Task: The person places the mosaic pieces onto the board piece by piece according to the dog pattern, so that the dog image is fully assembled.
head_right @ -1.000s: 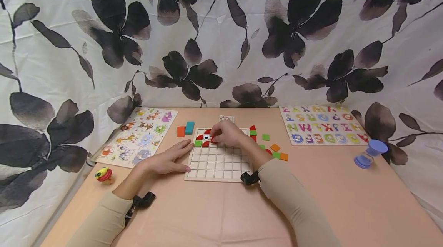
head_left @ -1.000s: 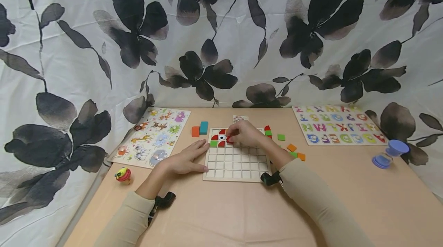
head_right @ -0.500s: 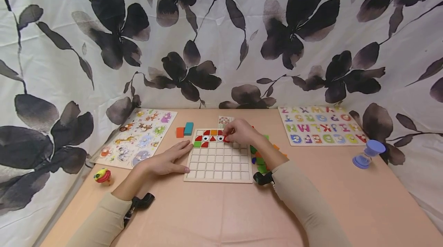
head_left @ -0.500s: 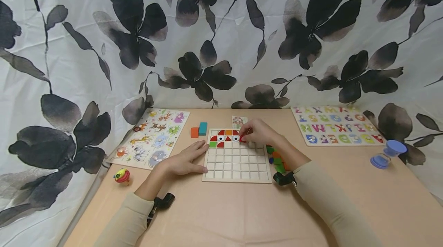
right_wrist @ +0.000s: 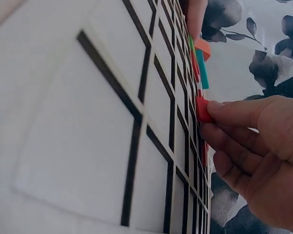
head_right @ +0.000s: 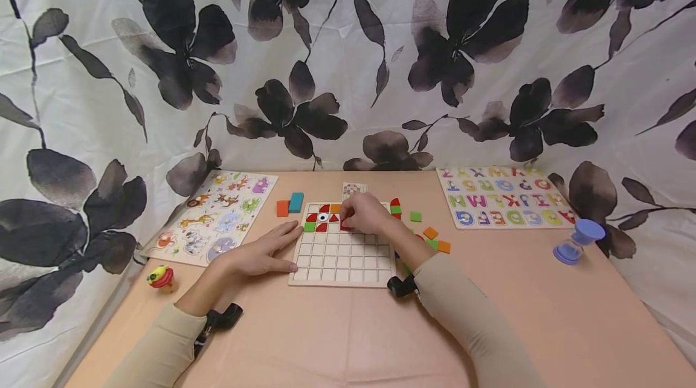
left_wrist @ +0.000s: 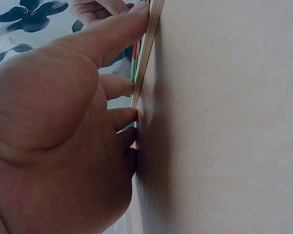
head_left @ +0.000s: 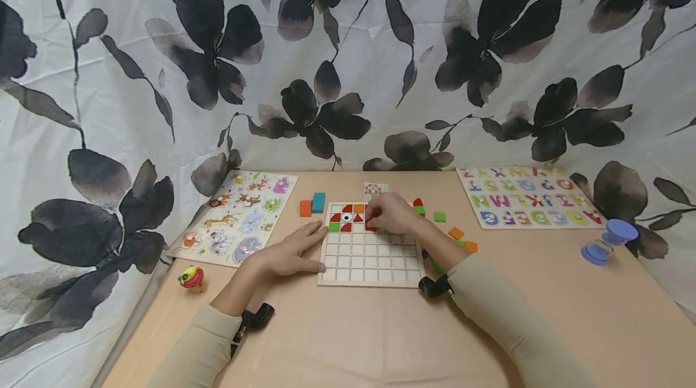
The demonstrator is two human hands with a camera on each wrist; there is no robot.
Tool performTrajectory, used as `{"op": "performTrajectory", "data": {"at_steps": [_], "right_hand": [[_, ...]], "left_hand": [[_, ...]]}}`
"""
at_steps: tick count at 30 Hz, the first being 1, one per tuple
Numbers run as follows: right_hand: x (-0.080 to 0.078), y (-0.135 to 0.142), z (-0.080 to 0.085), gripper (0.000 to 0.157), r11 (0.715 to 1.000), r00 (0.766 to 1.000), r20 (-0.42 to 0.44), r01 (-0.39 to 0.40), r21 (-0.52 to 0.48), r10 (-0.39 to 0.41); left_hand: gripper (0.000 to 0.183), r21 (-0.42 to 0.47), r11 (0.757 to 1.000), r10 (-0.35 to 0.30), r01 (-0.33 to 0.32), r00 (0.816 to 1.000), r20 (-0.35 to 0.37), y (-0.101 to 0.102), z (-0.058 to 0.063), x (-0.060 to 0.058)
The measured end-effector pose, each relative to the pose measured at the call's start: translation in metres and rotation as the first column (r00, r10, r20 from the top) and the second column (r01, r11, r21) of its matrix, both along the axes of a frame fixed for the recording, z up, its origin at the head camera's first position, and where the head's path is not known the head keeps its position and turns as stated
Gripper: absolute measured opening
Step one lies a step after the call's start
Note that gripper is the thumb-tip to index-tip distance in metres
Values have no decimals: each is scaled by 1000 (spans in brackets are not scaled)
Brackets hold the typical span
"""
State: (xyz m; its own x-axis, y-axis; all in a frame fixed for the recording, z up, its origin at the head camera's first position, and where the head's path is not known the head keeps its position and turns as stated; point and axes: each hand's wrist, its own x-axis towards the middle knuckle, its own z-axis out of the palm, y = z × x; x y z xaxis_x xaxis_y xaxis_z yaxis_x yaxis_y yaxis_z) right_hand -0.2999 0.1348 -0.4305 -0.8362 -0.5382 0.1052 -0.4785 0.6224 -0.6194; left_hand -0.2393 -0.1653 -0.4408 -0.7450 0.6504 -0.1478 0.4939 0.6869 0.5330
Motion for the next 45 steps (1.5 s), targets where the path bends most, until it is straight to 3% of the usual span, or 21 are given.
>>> {"op": "performTrajectory", "data": {"at_steps": [7,12,16,22,25,27,29,31,36,38,45], "right_hand": [[1,-3,0,4,997,1000,4,-25,74,25],[5,6,4,5,999,1000,18,-21,26,21],[11,38,17,16,998,1000,-12,12,-59,-12],[15,105,31,23,977,982,-1,189,-103,-190],[13,128,29,23,960,961,36,275,-51,-273],[11,138,24,23,949,943,108,315,13,-315],[8,146,17,22,944,925,185,323,71,-331],[4,151,10,20,949,924,218,297,108,-314],[-2,159,-1,20,966,952,172,235,111,-252],[-2,160,-2,20,966,952,176,235,106,-251],[7,157,4,19,942,909,256,334,20,-328]], "left_hand": [[90,-13,1000,-5,5,1000,-5,0,2,-1],[91,-14,1000,2,-2,1000,4,0,3,0],[90,-11,1000,6,-6,1000,8,0,4,0],[90,-8,1000,10,-10,1000,16,1,4,0],[91,-8,1000,12,-12,1000,17,1,4,-1],[90,-9,1000,15,-15,1000,17,1,4,-1],[90,-9,1000,16,-16,1000,17,2,4,-2],[90,-13,1000,14,-14,1000,13,2,3,-2],[90,-10,1000,15,-15,1000,13,3,4,-3],[90,-14,1000,20,-20,999,25,4,5,-2],[90,-8,1000,21,-21,999,31,4,5,-1]]}}
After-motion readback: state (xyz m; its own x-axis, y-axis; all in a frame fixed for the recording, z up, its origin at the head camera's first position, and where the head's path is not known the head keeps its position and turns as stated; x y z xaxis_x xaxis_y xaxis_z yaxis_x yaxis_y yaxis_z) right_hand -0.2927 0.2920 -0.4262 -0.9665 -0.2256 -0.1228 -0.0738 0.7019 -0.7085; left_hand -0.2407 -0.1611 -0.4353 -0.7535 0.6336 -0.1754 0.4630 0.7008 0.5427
